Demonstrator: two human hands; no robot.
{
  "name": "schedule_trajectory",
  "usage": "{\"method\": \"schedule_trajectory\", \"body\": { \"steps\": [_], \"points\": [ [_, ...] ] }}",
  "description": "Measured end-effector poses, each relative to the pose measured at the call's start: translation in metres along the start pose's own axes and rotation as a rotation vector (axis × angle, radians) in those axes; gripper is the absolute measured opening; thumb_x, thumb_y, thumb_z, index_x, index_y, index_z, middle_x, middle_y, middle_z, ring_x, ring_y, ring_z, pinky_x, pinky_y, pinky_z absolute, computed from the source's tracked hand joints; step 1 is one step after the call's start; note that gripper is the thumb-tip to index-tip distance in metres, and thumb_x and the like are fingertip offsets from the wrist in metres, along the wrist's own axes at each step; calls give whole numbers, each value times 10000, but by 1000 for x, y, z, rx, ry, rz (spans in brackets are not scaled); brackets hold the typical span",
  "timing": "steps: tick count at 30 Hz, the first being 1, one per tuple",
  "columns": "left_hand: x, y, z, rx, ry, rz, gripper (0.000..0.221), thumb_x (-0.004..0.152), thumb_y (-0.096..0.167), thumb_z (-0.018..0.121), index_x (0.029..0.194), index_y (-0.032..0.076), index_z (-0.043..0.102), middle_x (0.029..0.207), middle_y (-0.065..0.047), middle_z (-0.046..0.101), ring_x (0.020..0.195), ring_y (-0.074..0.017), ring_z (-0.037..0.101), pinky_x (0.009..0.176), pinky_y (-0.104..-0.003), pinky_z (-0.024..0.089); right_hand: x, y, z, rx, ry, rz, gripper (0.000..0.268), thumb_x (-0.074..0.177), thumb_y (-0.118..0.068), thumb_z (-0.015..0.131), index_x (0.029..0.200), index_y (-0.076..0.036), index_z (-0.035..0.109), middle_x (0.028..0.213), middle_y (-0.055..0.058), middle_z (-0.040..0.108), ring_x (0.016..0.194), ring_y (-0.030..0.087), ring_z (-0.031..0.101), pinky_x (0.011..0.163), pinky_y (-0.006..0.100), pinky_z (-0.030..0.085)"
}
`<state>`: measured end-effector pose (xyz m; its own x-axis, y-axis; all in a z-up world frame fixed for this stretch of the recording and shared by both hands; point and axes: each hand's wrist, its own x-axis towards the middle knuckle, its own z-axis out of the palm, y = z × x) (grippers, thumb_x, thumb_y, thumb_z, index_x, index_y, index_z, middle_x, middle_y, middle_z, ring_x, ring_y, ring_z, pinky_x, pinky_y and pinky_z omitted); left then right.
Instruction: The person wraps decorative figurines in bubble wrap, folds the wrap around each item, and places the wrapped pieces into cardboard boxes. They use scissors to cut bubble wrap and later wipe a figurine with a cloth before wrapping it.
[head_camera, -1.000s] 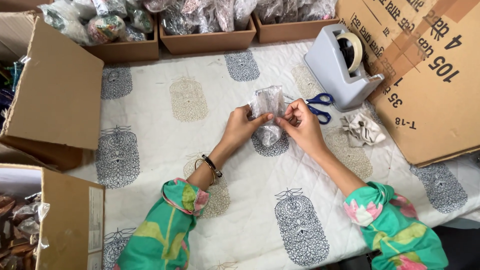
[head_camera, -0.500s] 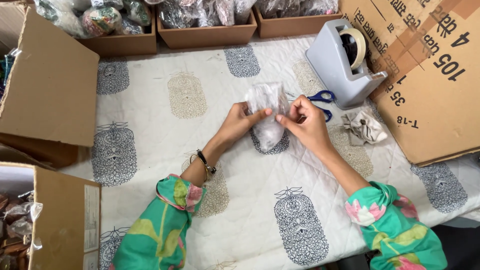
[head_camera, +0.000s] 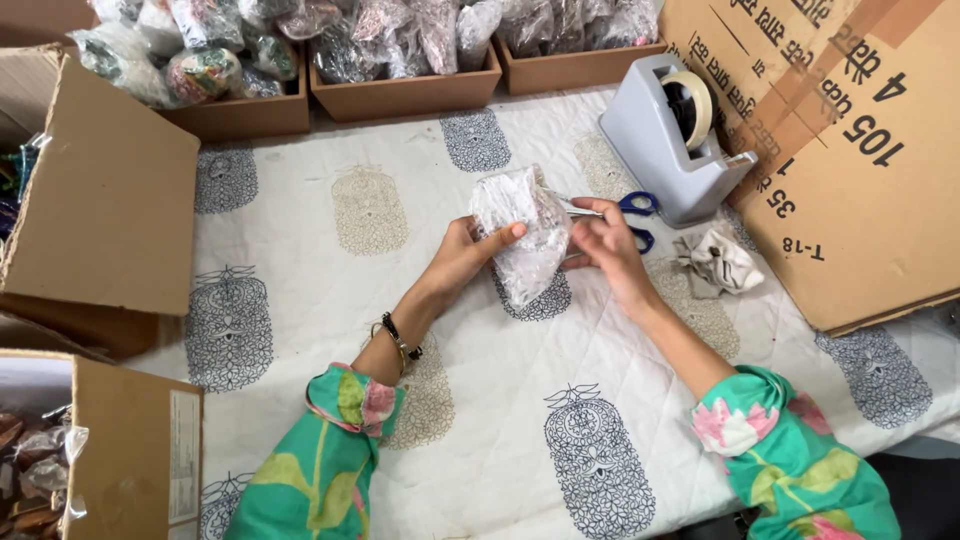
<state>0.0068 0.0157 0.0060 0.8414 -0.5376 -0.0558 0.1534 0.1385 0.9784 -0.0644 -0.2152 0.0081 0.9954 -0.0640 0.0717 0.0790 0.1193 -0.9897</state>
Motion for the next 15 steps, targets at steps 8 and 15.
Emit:
{"method": "schedule_trajectory", "body": {
  "steps": [8, 15],
  "points": [
    [-6, -2, 7, 124, 1, 11, 619, 851, 357, 803, 1169, -149, 641, 1075, -204, 753, 924, -215, 733, 806, -339, 613, -4, 2, 13, -243, -33, -113, 734, 840, -238, 817, 1417, -1, 430, 1188, 182, 692, 1034, 197, 683, 884, 320, 584],
    [7, -9, 0, 189, -57, 250, 960, 885, 441, 782, 1548, -23, 265, 1457, -183, 487, 1351, -281, 508, 1121, -388, 430, -8, -15, 4, -93, 105, -319, 646, 868, -175, 805, 1392, 22, 483, 1169, 163, 669, 1059, 209, 669, 941, 317, 593]
  ]
}}
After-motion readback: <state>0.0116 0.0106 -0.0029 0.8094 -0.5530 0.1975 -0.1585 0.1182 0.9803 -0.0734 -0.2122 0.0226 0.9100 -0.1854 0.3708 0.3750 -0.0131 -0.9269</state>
